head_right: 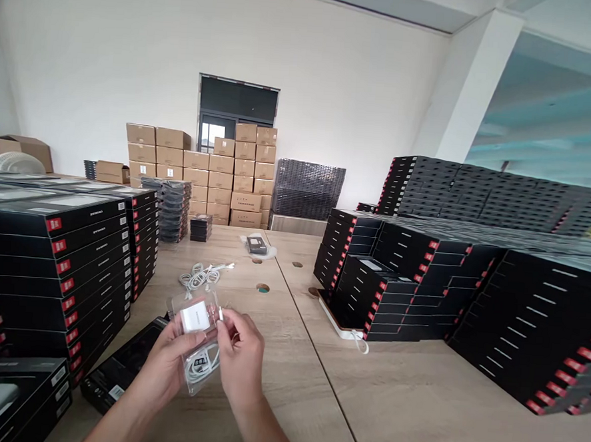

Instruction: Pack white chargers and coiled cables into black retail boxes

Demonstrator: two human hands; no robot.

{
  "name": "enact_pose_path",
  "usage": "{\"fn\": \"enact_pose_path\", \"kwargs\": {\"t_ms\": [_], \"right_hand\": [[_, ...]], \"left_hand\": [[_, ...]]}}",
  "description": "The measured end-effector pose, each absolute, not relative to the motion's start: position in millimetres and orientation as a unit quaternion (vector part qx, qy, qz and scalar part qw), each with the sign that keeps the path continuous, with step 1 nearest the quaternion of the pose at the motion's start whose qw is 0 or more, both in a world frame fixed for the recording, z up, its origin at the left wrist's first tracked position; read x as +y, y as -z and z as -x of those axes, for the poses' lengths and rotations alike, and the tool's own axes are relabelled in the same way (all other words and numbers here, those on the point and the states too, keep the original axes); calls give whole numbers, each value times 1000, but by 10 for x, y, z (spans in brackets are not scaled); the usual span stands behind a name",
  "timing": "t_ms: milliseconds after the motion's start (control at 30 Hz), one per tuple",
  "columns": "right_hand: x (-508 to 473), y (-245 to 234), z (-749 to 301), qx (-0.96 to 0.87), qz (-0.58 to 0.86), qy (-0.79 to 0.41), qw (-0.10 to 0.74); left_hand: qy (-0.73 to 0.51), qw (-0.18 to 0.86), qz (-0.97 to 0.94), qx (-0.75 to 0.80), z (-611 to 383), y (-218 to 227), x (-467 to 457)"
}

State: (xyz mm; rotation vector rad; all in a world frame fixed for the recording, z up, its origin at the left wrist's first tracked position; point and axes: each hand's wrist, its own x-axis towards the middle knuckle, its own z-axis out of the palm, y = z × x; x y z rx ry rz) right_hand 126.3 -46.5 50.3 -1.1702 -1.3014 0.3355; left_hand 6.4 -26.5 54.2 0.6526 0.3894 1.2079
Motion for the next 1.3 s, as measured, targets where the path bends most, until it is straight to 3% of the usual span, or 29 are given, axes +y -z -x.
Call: {"fn": "enact_pose_path", "kwargs": {"t_ms": [233,433,667,933,1300], "right_hand": [[-465,-550,-1371,-684,577,84,438],[-486,-607,-1276,-723,605,171,287],[-526,-612,-1276,-754,564,119,316],[-506,-408,-1399,-751,546,-81,363],[-449,-367,-1496,-741,503,-172,409]], "left_hand": [[-517,763,-341,187,-103,-502,-284],[-511,764,-348,186,-94,-456,-262],[-521,768,-316,197,7,-447,-227],[-518,785,-255,224,148,-488,-160],[-521,797,-228,203,150,-513,-171]]}}
